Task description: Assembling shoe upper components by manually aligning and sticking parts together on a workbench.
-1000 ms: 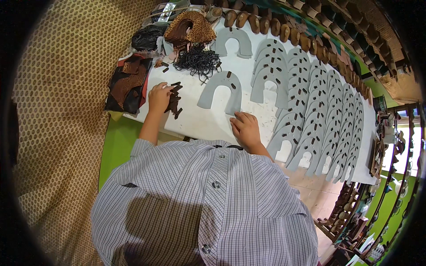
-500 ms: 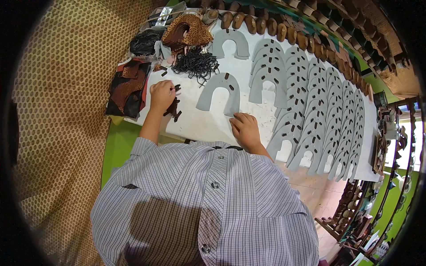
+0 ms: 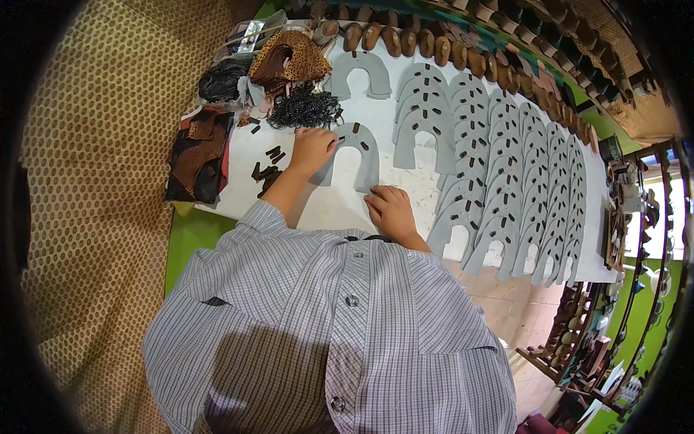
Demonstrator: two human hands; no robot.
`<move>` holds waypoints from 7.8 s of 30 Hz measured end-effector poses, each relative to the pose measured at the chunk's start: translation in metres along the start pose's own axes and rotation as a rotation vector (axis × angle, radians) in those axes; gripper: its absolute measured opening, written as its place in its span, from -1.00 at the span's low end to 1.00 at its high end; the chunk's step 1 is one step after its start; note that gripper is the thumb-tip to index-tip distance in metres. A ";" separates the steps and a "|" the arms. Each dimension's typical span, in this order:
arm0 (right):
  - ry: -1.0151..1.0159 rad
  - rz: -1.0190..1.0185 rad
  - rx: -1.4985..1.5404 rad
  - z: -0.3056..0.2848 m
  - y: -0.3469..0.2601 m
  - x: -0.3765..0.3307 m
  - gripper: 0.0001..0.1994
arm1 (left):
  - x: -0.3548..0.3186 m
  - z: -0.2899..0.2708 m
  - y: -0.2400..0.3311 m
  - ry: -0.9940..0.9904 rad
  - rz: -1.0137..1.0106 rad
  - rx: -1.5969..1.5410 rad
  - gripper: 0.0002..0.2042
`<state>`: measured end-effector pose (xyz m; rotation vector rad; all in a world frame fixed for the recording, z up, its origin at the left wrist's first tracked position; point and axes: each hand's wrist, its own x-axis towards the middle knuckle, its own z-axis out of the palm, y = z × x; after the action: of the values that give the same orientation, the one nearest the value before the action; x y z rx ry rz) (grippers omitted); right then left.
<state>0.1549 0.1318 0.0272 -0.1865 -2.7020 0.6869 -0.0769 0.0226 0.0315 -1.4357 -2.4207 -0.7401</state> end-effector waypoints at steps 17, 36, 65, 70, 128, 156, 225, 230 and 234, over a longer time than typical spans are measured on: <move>0.040 -0.024 0.006 0.001 0.004 0.003 -0.85 | -0.014 0.012 0.004 -0.071 -0.065 0.050 -0.92; -0.105 0.212 0.248 -0.003 0.017 0.037 -0.83 | -0.031 0.020 0.046 -0.089 -0.151 0.253 -0.53; -0.407 0.371 0.280 0.047 0.066 0.170 -0.71 | -0.039 0.032 0.046 -0.119 -0.202 0.341 -0.50; -0.455 0.485 0.410 0.043 0.061 0.173 -0.65 | -0.037 0.035 0.044 -0.184 -0.173 0.468 -0.49; -0.376 0.121 0.134 0.038 0.051 0.175 -0.81 | -0.043 0.023 0.042 -0.265 -0.302 0.196 -0.47; -0.279 0.149 0.162 0.039 0.046 0.165 -0.78 | -0.045 0.026 0.036 -0.131 -0.270 0.077 -0.71; -0.223 -0.020 -0.130 0.052 0.039 0.166 -0.86 | -0.046 0.026 0.038 -0.086 -0.327 0.051 -0.57; -0.140 -0.099 -0.209 0.056 0.042 0.164 -0.86 | -0.045 0.028 0.038 -0.065 -0.321 0.046 -0.58; -0.130 -0.104 -0.190 0.054 0.041 0.163 -0.87 | -0.047 0.028 0.037 -0.046 -0.311 0.072 -0.58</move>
<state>-0.0143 0.1781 0.0116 -0.0481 -2.8776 0.4260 -0.0198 0.0173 -0.0017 -1.0731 -2.7121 -0.6795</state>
